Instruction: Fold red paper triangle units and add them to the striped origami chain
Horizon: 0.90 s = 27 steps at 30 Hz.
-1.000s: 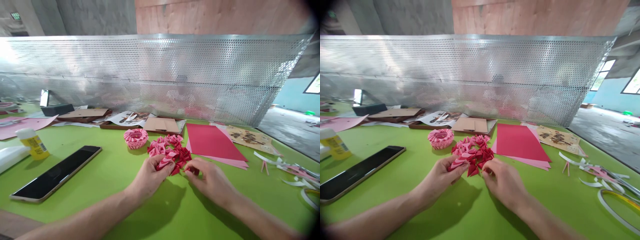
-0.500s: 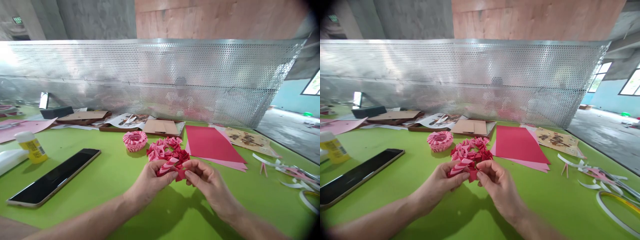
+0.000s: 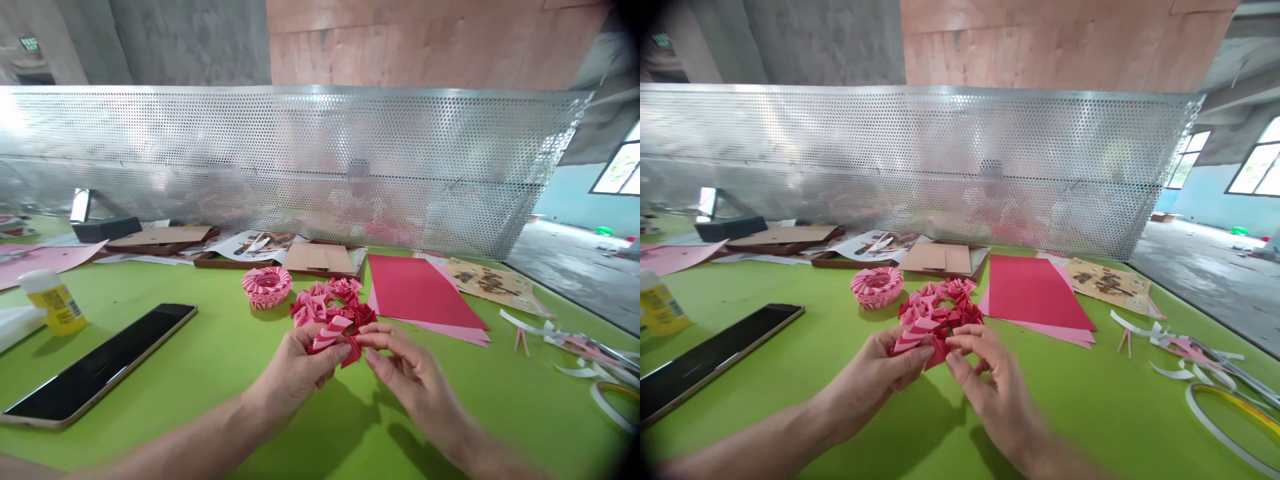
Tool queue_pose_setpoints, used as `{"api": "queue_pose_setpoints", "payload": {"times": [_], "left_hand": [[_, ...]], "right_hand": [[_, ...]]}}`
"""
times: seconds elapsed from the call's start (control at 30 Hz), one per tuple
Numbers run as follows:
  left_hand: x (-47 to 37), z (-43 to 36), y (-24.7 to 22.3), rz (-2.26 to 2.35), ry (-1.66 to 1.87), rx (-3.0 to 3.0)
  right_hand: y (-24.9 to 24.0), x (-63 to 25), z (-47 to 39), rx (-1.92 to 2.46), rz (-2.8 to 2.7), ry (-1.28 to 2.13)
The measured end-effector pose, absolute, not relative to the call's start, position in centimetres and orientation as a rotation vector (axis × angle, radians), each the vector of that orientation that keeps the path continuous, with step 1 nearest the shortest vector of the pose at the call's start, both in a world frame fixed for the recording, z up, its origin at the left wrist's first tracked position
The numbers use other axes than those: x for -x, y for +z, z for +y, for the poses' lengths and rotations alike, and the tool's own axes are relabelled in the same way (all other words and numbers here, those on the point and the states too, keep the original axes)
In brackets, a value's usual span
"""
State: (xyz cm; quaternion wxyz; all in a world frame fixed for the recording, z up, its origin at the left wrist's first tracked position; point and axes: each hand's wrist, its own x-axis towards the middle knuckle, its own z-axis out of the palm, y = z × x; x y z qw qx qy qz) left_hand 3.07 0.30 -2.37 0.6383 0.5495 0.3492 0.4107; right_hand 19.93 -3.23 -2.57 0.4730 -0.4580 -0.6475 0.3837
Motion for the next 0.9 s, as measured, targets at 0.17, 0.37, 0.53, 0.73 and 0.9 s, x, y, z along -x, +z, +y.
{"api": "queue_pose_setpoints", "payload": {"times": [0.17,0.37,0.53,0.73,0.9], "left_hand": [[-3.4,0.0,-2.1,0.795,0.926,-1.284],[-3.4,-0.2,-1.6,0.9,0.954,-1.311],[-3.3,0.0,-2.0,0.864,0.937,-1.336],[-3.7,-0.1,-2.1,0.749,0.89,-1.418],[-3.2,0.4,-2.4,0.809,0.882,-1.317]], "right_hand": [[-2.2,-19.2,-3.6,1.049,-1.637,0.947],[-2.2,-19.2,-3.1,0.883,-1.465,1.173],[-2.7,-19.6,-2.6,0.911,-1.331,1.249],[-3.2,-19.6,-2.6,0.904,-1.325,1.271],[-3.6,-19.9,-2.7,0.961,-1.427,1.136]]}}
